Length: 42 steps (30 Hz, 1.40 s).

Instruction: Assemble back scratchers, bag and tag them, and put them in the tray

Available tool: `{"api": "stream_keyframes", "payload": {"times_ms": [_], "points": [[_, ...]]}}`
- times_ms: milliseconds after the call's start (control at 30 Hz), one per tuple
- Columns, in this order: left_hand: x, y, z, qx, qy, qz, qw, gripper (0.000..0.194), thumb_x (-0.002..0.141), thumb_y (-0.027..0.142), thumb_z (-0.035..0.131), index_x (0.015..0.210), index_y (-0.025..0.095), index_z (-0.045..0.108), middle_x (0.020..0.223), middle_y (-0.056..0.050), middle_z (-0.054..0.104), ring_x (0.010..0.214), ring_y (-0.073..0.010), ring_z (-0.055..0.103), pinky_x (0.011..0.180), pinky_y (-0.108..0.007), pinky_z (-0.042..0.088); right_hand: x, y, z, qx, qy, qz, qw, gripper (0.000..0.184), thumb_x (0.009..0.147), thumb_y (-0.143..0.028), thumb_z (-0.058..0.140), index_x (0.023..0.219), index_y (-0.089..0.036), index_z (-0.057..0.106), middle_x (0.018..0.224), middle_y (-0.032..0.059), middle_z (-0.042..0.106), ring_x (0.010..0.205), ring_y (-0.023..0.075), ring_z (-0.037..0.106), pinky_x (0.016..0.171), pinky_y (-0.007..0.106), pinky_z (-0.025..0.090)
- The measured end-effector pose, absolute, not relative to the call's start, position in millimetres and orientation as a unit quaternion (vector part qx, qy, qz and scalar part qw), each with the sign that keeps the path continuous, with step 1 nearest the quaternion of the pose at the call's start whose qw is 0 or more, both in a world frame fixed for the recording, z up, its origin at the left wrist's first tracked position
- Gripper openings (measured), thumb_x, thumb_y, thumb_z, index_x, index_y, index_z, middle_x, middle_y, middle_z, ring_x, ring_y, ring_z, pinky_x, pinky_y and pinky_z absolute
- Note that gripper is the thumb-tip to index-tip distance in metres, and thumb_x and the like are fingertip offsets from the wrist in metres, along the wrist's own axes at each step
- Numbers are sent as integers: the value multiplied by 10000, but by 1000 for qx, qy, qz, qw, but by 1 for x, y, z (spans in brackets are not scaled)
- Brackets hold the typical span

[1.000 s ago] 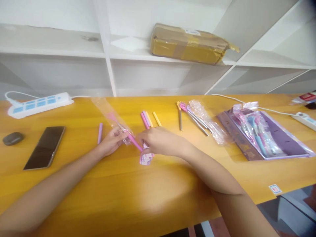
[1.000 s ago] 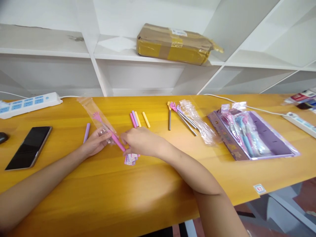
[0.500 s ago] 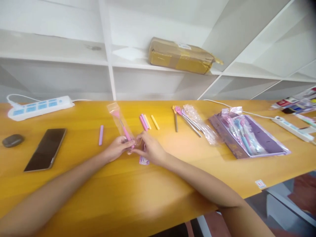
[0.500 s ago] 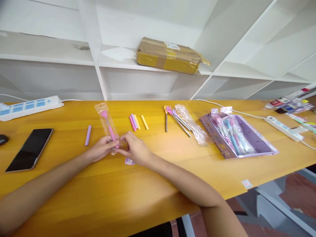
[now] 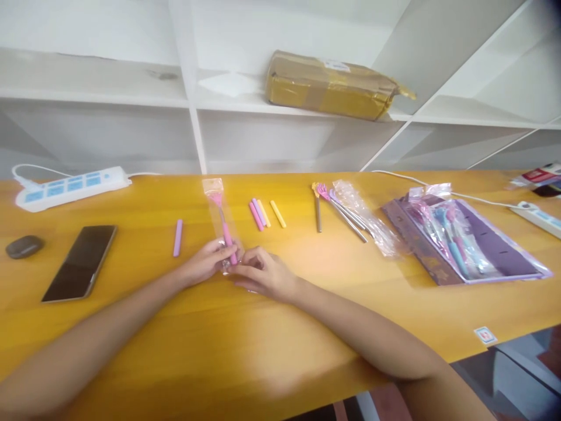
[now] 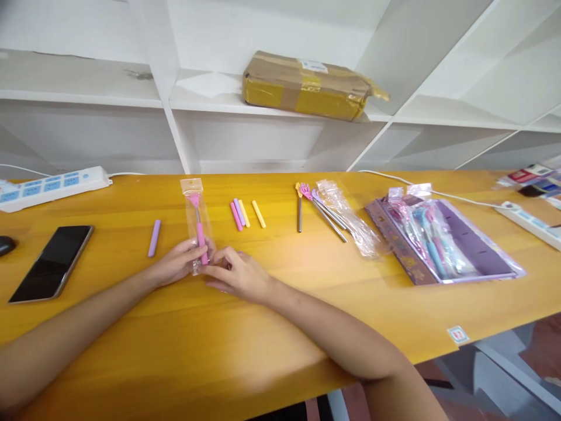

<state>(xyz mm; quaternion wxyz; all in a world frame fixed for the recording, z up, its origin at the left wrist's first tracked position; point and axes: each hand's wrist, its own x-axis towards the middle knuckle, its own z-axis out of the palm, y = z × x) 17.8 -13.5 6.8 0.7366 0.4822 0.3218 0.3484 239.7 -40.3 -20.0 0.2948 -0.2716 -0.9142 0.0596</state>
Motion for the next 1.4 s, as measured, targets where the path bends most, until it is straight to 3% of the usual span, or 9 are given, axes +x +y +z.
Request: {"api": "stream_keyframes", "payload": {"times_ms": [133,400,567,800,933,1033,1133,1267,1400], "points": [[16,-11,0,483,350,330,732,337,924,471,743,815,156,689,773,-26,622,698,-146,569,617,-248,435,239,-43,-18,-259,-930,-10,262,393,1055,-411,574,1424,-285,624,1073,72,544,895,117,529,764,234,511],[16,-11,-2,511,347,322,717,289,909,449,760,847,168,732,789,-51,683,674,-164,593,602,-266,468,237,-45,-21,-286,-927,-36,238,309,1058,-359,549,1327,-271,671,1007,76,531,884,136,520,782,257,495],[15,-10,-4,497,370,326,714,319,934,467,732,850,159,723,820,-55,702,729,-171,646,665,-271,507,234,-47,-18,-310,-929,-56,194,494,1044,-193,476,1524,-307,508,947,63,511,796,128,501,753,264,482],[16,-10,-6,496,352,342,717,281,898,422,790,836,148,773,888,-101,753,851,-224,706,795,-327,561,235,-49,-16,-314,-916,-119,218,258,1051,-198,477,1222,-218,668,922,65,517,745,123,457,689,269,398],[18,-10,0,466,344,381,720,254,883,390,816,834,143,781,862,-88,749,851,-212,703,802,-314,563,238,-47,-17,-303,-919,-90,237,169,1056,-248,521,1032,-181,675,962,72,560,819,134,514,731,271,424],[18,-8,2,444,339,396,729,253,875,376,830,849,128,786,846,-76,738,826,-189,691,807,-300,559,237,-45,-18,-308,-901,-69,299,168,1054,-315,569,1066,-163,639,1007,76,599,893,144,573,785,270,475],[16,-7,-2,432,331,408,733,231,879,351,833,869,124,796,864,-71,737,805,-159,671,745,-255,535,236,-42,-18,-322,-872,-10,368,280,1028,-388,632,1169,-152,578,1071,89,616,949,154,617,792,261,521],[15,-6,-5,418,314,422,741,223,863,343,851,872,126,798,864,-70,747,744,-136,641,669,-238,504,236,-39,-19,-365,-831,86,412,374,1026,-394,640,1300,-170,517,1133,89,599,750,93,604,660,233,523],[15,-6,-3,398,305,421,756,227,874,344,841,871,121,796,845,-78,754,747,-145,644,694,-252,514,237,-38,-22,-387,-801,172,424,349,1009,-337,666,1309,-207,545,1038,39,590,630,53,549,591,207,486]]}}
